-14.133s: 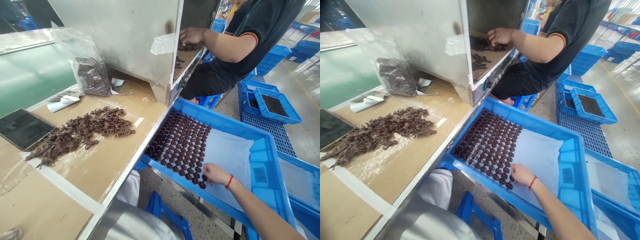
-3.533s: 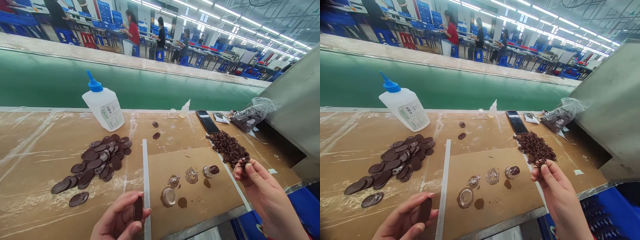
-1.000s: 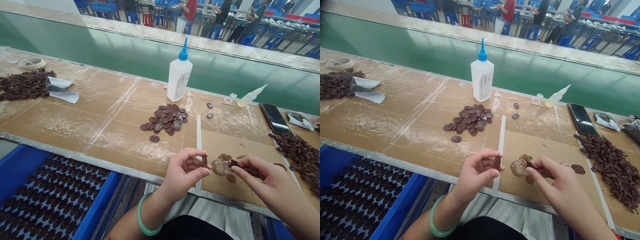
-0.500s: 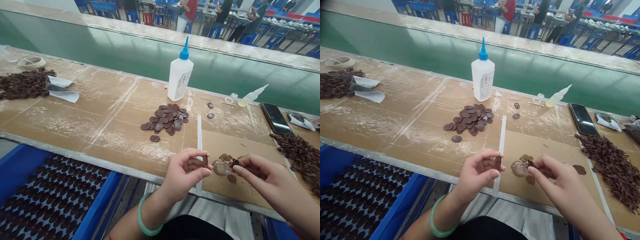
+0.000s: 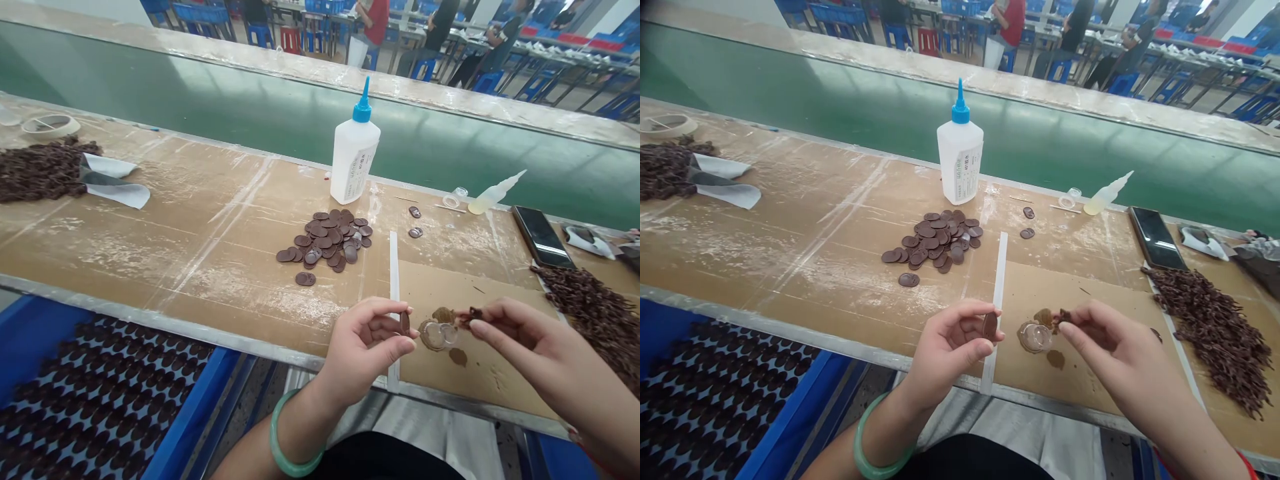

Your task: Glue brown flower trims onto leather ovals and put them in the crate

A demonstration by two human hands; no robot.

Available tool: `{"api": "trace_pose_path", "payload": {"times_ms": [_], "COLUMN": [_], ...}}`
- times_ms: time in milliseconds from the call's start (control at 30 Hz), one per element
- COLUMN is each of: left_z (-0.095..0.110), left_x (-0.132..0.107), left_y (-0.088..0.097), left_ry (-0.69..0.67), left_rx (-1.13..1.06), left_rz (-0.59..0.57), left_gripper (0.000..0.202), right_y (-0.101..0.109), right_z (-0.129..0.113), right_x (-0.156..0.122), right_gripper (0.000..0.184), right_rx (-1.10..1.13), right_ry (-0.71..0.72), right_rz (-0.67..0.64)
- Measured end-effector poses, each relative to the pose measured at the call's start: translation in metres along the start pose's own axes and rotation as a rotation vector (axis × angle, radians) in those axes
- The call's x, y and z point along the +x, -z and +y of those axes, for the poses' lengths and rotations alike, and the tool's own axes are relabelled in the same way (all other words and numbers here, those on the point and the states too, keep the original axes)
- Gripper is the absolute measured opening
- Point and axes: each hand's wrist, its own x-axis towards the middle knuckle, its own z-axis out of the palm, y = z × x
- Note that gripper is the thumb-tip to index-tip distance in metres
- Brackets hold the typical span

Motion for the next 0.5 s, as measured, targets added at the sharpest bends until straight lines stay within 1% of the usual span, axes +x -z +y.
{"api": "trace_pose_path", "payload": {"times_ms": [33,133,200,300,500], "left_z": [0.000,0.001,0.001,0.001,0.000], "left_x": [0.000,0.001,0.001,0.001,0.000], "left_y": [0.000,0.000,0.001,0.001,0.001], "left_ry": [-0.002,-0.008,-0.017,-0.030,-0.024], "left_rx": [0.001,-0.008,-0.021,-0.036,-0.028], "left_rz": [0.003,0.003,-0.004,-0.012,-0.004], "left_gripper": [0.035,0.034,0.034,0.034,0.034], "right_y": [0.002,0.003,0.000,-0.005,-0.008], "right_z": [0.000,0.001,0.000,-0.005,-0.019], "right_x": [0.000,0.000,-0.001,-0.002,-0.002], "right_gripper": [0.033,0.037,0.038,0.036,0.036], "right_rx": [0.039,0.140,0.201,0.220,0.114], "right_ry": [-0.027,-0.125,-0.156,-0.164,-0.103], "right_rz": [0.007,-0.042,-0.086,-0.096,-0.057]}}
